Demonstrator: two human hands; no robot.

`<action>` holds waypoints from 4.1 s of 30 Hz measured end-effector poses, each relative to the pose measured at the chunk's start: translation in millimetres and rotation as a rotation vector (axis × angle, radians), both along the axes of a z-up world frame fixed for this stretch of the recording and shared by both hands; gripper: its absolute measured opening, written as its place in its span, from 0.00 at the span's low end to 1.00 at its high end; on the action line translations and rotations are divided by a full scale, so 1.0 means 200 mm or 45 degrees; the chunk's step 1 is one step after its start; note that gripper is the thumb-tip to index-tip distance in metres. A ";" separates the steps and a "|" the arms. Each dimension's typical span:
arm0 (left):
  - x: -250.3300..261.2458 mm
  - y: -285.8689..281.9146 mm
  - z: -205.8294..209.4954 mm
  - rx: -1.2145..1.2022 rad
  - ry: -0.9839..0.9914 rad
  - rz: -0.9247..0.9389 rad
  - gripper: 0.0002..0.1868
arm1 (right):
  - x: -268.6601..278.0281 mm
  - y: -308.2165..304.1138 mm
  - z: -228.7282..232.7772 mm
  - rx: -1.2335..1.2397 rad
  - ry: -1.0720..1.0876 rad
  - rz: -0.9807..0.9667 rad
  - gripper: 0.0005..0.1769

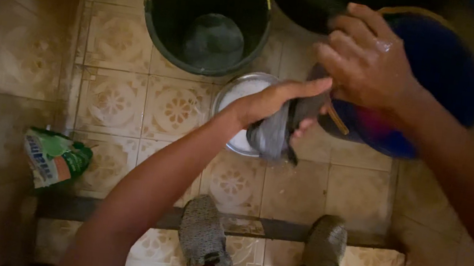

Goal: Hand washing a grey and yellow cloth in a bowl of soapy water.

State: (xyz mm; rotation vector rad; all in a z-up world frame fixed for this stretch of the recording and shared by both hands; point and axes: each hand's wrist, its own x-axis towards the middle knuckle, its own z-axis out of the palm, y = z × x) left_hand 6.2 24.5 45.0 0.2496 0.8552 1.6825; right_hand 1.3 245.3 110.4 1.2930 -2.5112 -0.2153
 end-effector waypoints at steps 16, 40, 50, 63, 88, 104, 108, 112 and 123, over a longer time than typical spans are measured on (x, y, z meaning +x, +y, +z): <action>0.10 0.02 -0.48 -0.672 1.918 0.157 0.29 | 0.72 -0.28 -0.50 -1.664 -2.148 -1.567 0.12; 0.16 0.11 0.02 0.830 -0.692 -0.218 0.38 | 0.13 -0.18 -0.05 -0.771 0.160 -0.219 0.42; 0.23 0.05 -0.22 -0.200 0.613 0.227 0.32 | 0.27 -0.05 0.05 0.072 -0.165 -0.244 0.12; 0.08 0.02 -0.52 -0.435 2.465 -0.338 0.32 | 0.78 -0.30 -0.70 -1.496 -1.845 -1.387 0.12; 0.04 -0.43 0.03 -0.316 1.839 0.914 0.32 | 0.37 -0.27 -1.59 -1.077 -1.462 -1.205 0.32; 0.03 -0.51 0.03 -0.411 1.614 1.202 0.34 | 0.37 -0.47 -1.69 -0.431 -1.158 -1.150 0.33; 0.03 -0.50 0.03 -0.443 1.523 1.179 0.33 | 0.53 -0.34 -1.80 -0.726 -1.117 -1.210 0.28; 0.05 -0.46 0.03 -0.432 1.463 1.207 0.32 | 0.62 -0.25 -1.73 -0.986 -1.310 -1.566 0.27; 0.08 -0.52 0.07 -0.438 1.513 1.214 0.31 | 0.64 -0.40 -1.46 -1.525 -1.139 -1.938 0.24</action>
